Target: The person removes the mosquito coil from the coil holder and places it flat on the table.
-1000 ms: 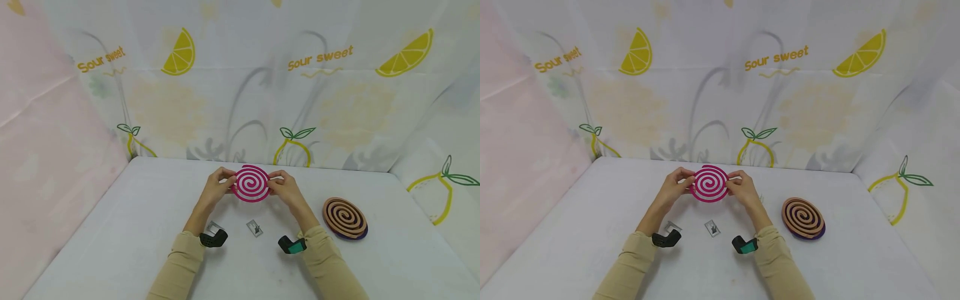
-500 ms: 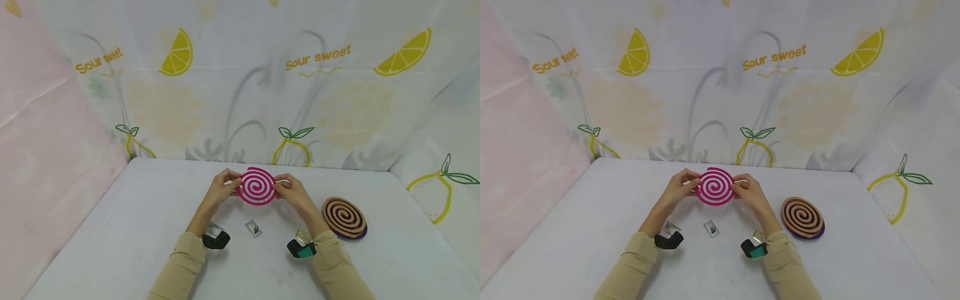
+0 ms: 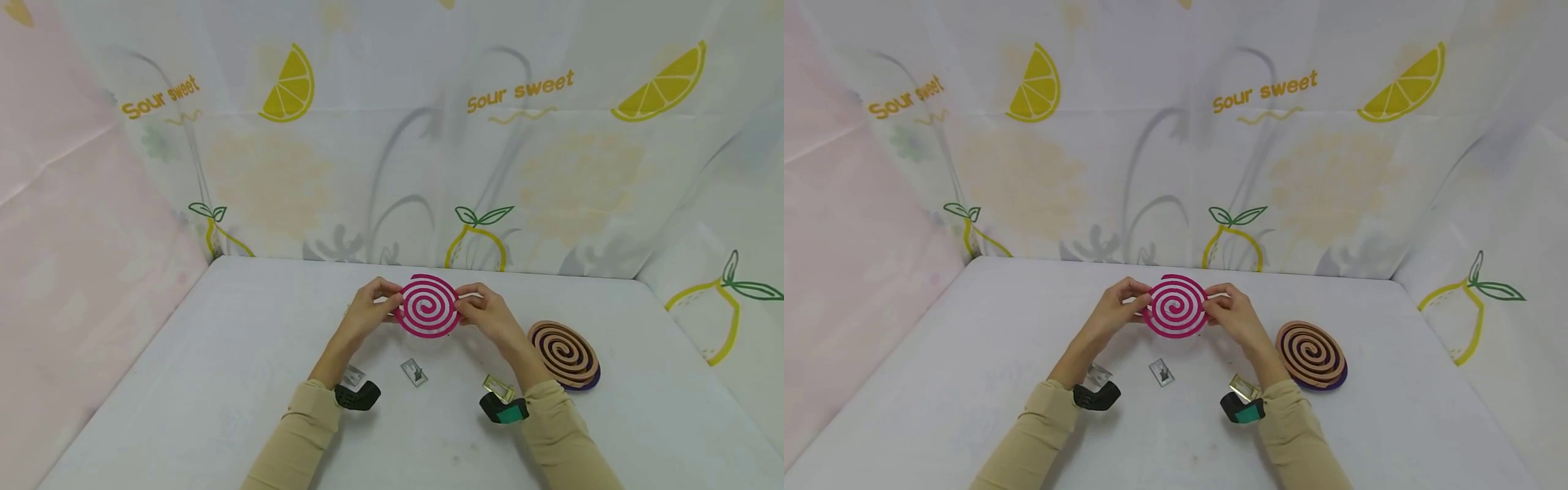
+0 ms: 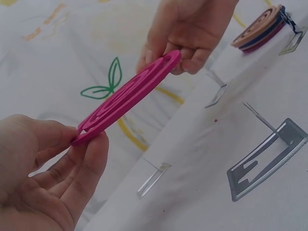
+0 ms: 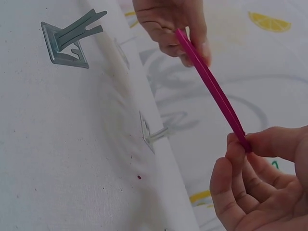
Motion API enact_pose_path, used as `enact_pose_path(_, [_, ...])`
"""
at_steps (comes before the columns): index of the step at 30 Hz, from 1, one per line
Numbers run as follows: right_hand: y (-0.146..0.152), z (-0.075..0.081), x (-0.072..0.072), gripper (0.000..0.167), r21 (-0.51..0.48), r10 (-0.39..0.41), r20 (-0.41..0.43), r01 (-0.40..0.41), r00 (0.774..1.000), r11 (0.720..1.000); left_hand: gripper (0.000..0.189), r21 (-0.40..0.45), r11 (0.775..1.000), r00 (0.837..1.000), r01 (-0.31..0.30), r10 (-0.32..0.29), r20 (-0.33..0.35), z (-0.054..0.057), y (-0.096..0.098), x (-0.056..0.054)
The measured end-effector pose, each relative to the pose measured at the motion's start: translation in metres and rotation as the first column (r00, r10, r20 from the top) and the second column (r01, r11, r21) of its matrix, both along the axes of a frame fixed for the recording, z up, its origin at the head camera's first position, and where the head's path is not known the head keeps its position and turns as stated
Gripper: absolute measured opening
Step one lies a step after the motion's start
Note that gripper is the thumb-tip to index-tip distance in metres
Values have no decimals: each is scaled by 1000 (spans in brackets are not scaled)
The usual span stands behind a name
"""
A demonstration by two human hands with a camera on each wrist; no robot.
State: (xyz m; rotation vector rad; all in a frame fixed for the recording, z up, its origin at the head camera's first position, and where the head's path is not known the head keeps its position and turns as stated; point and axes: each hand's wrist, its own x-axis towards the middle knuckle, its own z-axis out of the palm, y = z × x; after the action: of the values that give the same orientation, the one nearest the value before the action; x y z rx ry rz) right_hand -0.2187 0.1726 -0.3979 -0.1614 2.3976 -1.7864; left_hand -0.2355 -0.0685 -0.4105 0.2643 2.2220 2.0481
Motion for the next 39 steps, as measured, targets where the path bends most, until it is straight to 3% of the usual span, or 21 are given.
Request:
enact_pose_path(26, [27, 1, 4, 34, 80, 18, -47, -14, 999, 997, 24, -16, 996, 996, 83, -84, -38, -7, 19, 5])
enact_pose_path(39, [39, 8, 6, 32, 171, 28, -93, -12, 995, 985, 23, -20, 995, 996, 94, -94, -5, -16, 34, 10])
